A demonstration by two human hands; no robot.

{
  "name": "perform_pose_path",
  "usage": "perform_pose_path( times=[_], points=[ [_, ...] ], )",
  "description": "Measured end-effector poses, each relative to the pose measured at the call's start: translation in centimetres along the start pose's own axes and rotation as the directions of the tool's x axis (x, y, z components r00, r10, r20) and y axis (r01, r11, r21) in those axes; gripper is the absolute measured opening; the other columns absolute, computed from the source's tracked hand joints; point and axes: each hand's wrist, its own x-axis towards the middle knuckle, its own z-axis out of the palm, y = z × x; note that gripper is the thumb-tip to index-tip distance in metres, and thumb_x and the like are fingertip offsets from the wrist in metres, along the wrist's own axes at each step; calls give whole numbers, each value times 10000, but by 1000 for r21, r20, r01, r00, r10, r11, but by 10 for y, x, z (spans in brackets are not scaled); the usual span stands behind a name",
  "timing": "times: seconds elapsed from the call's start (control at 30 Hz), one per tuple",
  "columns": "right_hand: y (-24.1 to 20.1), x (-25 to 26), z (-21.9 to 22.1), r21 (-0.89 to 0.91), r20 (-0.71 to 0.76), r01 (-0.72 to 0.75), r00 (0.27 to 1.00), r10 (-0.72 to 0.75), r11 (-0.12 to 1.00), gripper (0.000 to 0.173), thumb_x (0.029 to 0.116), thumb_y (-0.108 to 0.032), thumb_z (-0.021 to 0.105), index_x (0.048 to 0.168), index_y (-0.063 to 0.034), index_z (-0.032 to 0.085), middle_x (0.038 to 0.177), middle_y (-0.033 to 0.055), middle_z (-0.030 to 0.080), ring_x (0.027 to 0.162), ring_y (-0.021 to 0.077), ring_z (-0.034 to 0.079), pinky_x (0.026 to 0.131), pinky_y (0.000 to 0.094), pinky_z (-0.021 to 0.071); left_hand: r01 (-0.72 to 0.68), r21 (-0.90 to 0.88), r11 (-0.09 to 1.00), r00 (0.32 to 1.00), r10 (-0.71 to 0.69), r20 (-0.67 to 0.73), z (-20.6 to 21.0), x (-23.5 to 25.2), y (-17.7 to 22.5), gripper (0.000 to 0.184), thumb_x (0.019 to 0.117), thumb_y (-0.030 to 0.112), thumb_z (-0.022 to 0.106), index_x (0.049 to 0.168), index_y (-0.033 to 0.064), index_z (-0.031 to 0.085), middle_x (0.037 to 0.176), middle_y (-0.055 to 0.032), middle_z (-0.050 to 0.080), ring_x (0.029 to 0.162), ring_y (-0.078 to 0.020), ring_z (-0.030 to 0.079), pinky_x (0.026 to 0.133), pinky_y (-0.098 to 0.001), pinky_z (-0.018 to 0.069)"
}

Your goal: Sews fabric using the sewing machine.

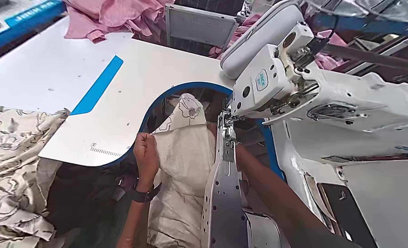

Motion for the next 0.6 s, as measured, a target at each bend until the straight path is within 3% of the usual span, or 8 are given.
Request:
perform_pose_path(
  times=[0.1, 0.2, 0.27, 0.33, 0.43, 0.5, 0.53, 0.6],
  points=[
    [61, -8, -35, -720, 162, 80, 985, 54, 689, 402, 1017, -169, 618, 1271, 140, 588, 1309, 345, 593, 1275, 461, 552, 1075, 597, 400, 206, 414, 887, 940, -297, 169, -6, -42, -14, 345, 1018, 265, 598, 1119, -61, 648, 853, -153, 679, 788, -250, 676, 768, -474, 555],
    [98, -68, -46, -904, 125, -46, 922, 366, 426, 369, 965, -186, 662, 1206, 93, 632, 1268, 337, 607, 1244, 513, 556, 975, 684, 437, 226, 659, 717, 598, -636, 487, -14, -71, -55, 323, 988, 253, 656, 981, -65, 707, 908, -236, 690, 912, -374, 669, 878, -598, 500],
    [92, -98, -49, -831, 70, -62, 974, 214, 552, 325, 952, -121, 646, 1204, 81, 606, 1144, 313, 649, 1129, 489, 620, 919, 655, 470, 205, 595, 777, 499, -606, 619, -1, -61, -58, 267, 1004, 201, 625, 933, -44, 706, 844, -181, 669, 817, -293, 646, 811, -525, 518],
    [70, -127, -32, -645, -9, 213, 958, -285, 734, 396, 891, -46, 635, 1267, 62, 576, 876, 241, 658, 798, 430, 661, 714, 592, 512, 312, 296, 903, 544, -425, 724, 26, -41, -17, 221, 1036, 114, 536, 943, -6, 696, 769, -29, 645, 691, -102, 607, 691, -329, 528],
    [68, -147, 8, -517, -85, 708, 517, -852, 481, 437, 872, -136, 638, 1289, -5, 646, 740, 85, 645, 547, 195, 576, 484, 328, 490, 659, -106, 744, 309, -139, 941, 48, -45, 60, 429, 1062, 99, 326, 1434, -11, 509, 945, 30, 731, 734, -12, 669, 688, -189, 571],
    [85, -145, 11, -593, -68, 751, 314, -947, 291, 175, 895, -118, 575, 1013, -54, 688, 693, 72, 614, 524, 162, 579, 453, 259, 465, 785, -60, 616, 86, -13, 996, 50, -63, 63, 557, 1040, 119, 310, 1590, 65, 248, 893, -30, 760, 650, -96, 713, 603, -226, 599],
    [91, -141, 9, -625, -43, 741, 279, -959, 244, 122, 889, -100, 554, 882, -79, 673, 665, 56, 582, 505, 151, 550, 433, 249, 432, 768, -67, 637, 92, -7, 996, 52, -65, 55, 580, 1033, 99, 333, 1599, 82, 205, 892, -59, 768, 645, -129, 727, 601, -250, 609],
    [92, -142, 11, -643, -2, 731, 299, -954, 230, 142, 882, -93, 526, 803, -87, 643, 633, 48, 594, 482, 153, 561, 413, 262, 427, 466, -151, 872, 461, -94, 883, 66, -58, 47, 434, 1002, 33, 467, 1431, -20, 440, 793, 5, 735, 572, -48, 659, 537, -199, 556]
  ],
)
